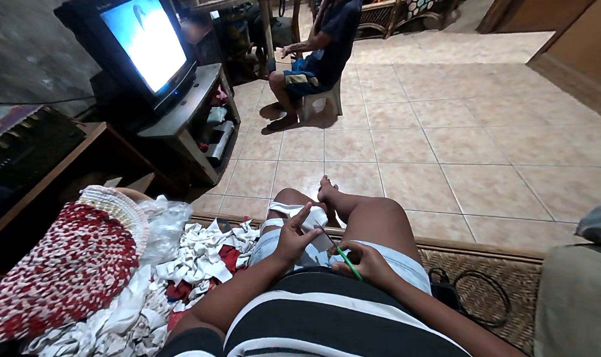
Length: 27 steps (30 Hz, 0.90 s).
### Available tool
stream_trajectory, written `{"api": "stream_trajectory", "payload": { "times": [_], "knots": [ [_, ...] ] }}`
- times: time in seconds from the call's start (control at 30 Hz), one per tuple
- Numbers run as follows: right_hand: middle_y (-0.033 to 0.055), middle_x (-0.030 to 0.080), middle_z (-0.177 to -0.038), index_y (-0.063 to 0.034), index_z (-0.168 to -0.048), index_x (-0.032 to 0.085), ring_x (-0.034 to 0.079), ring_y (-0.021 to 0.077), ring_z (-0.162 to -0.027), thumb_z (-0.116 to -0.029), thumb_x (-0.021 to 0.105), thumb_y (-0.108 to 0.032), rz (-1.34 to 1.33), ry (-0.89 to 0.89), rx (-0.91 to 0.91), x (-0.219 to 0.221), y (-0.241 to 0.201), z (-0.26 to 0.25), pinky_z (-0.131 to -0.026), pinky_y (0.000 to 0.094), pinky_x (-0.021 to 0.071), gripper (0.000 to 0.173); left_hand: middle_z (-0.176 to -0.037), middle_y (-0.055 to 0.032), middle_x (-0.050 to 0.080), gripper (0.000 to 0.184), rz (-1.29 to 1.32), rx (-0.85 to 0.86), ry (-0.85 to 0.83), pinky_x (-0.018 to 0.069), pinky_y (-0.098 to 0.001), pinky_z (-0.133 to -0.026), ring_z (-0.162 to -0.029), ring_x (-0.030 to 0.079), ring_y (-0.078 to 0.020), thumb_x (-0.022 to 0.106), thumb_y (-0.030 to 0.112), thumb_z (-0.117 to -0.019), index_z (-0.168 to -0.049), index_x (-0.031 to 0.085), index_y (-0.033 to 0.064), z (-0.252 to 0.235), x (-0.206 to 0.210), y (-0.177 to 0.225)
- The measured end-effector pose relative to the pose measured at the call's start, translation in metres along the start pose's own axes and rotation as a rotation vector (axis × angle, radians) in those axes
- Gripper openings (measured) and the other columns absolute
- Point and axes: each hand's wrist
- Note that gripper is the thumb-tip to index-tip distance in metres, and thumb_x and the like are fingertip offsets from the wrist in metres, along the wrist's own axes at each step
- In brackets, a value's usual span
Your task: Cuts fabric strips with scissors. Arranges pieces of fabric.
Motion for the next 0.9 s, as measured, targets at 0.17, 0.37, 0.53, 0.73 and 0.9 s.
{"api": "stream_trajectory", "payload": {
  "times": [0.17,0.37,0.53,0.73,0.9],
  "knots": [
    [-0.0045,0.064,-0.072,-0.0049,-0.114,0.067,0.055,0.0001,-0.056,-0.0846,0.081,-0.033,0.000,-0.005,0.012,-0.001,-0.002,0.001,-0.057,0.0194,0.0496,0.043,-0.146,-0.0190,0.052,0.082,0.014,0.016,-0.003,0.0562,-0.0279,-0.095,-0.111,0.066,-0.0107,0.073,-0.008,-0.0845,-0.154,0.030,-0.0081,0.000,0.000,-0.004],
    [-0.0048,0.064,-0.073,-0.0051,-0.115,0.065,0.058,0.0012,-0.058,-0.0835,0.081,-0.039,-0.044,-0.009,-0.006,0.001,0.002,-0.002,-0.058,0.0204,0.0524,0.049,-0.142,-0.0211,0.054,0.090,0.008,0.034,-0.057,0.0562,-0.0301,-0.098,-0.113,0.067,-0.0135,0.075,-0.009,-0.0827,-0.156,0.022,-0.0092,0.002,0.002,-0.007],
    [-0.0032,0.065,-0.075,-0.0035,-0.114,0.067,0.055,0.0002,-0.056,-0.0851,0.082,-0.030,0.008,0.015,0.002,-0.001,-0.002,0.001,-0.058,0.0188,0.0499,0.042,-0.148,-0.0206,0.049,0.086,-0.042,-0.008,-0.016,0.0554,-0.0267,-0.096,-0.112,0.065,-0.0100,0.074,-0.005,-0.0854,-0.156,0.025,-0.0073,0.002,0.000,0.002],
    [-0.0022,0.064,-0.072,-0.0020,-0.114,0.068,0.053,0.0002,-0.057,-0.0839,0.081,-0.037,0.051,0.011,-0.060,0.000,0.003,0.000,-0.057,0.0199,0.0476,0.048,-0.143,-0.0195,0.055,0.064,-0.041,-0.024,0.052,0.0555,-0.0255,-0.094,-0.108,0.066,-0.0082,0.067,-0.007,-0.0903,-0.148,0.040,-0.0104,-0.001,-0.002,0.005],
    [-0.0030,0.066,-0.077,-0.0036,-0.117,0.065,0.059,0.0015,-0.061,-0.0834,0.080,-0.042,-0.010,-0.016,-0.042,0.002,0.003,-0.003,-0.061,0.0215,0.0532,0.053,-0.143,-0.0185,0.055,0.069,-0.028,0.001,-0.007,0.0563,-0.0255,-0.093,-0.108,0.067,-0.0084,0.070,-0.007,-0.0874,-0.149,0.039,-0.0109,0.002,0.000,-0.002]
  ]
}}
Point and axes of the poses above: each hand's wrist, its own z-axis away from the middle knuckle, its own x-axis out of the palm, y = z × x
